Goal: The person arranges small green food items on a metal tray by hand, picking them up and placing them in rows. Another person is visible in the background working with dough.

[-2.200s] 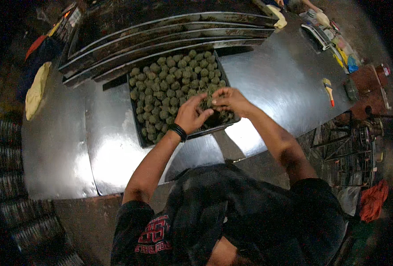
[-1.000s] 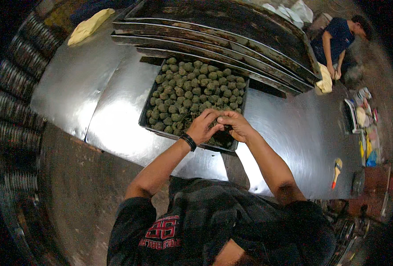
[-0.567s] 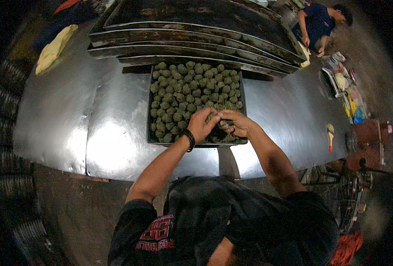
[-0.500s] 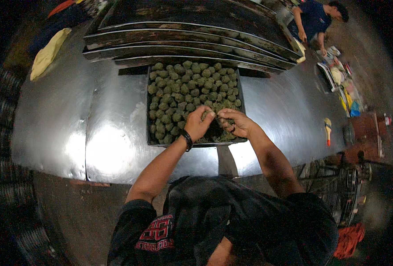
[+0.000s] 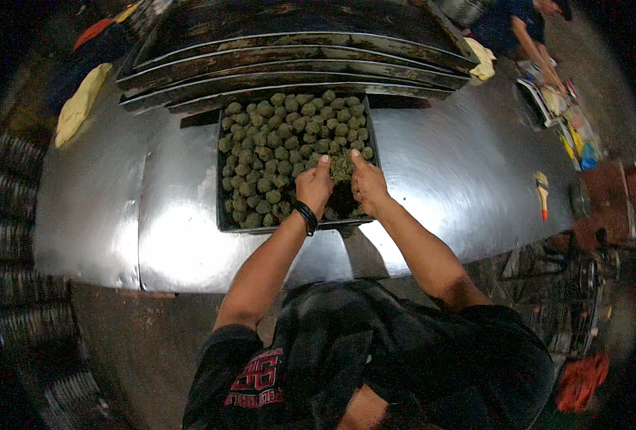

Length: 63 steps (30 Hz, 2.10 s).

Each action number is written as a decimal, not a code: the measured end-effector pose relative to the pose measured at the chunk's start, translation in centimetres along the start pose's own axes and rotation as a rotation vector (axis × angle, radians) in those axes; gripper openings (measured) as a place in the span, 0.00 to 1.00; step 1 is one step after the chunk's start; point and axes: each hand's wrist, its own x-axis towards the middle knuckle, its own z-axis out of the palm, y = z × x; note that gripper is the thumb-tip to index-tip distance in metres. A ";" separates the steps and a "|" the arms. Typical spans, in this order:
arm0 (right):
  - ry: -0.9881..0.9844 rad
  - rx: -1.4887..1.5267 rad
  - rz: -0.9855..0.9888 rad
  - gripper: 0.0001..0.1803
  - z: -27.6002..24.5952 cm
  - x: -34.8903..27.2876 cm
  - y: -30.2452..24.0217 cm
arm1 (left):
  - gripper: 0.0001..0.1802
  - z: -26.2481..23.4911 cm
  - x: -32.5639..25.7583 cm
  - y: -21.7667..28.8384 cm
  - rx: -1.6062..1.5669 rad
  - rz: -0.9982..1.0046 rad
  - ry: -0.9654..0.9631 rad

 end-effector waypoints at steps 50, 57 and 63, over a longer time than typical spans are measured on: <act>-0.165 -0.659 -0.402 0.16 0.1 -2.3 -3.9 | 0.16 -5.3 -0.1 1.4 -0.188 -0.107 -0.296; 0.048 -1.084 -0.376 0.27 -2.1 -0.7 -4.5 | 0.11 -4.8 0.6 0.5 -0.070 0.161 -0.204; -0.534 -1.273 -0.838 0.14 -2.8 3.4 -4.1 | 0.13 -5.8 -1.0 2.1 -0.103 0.048 -0.125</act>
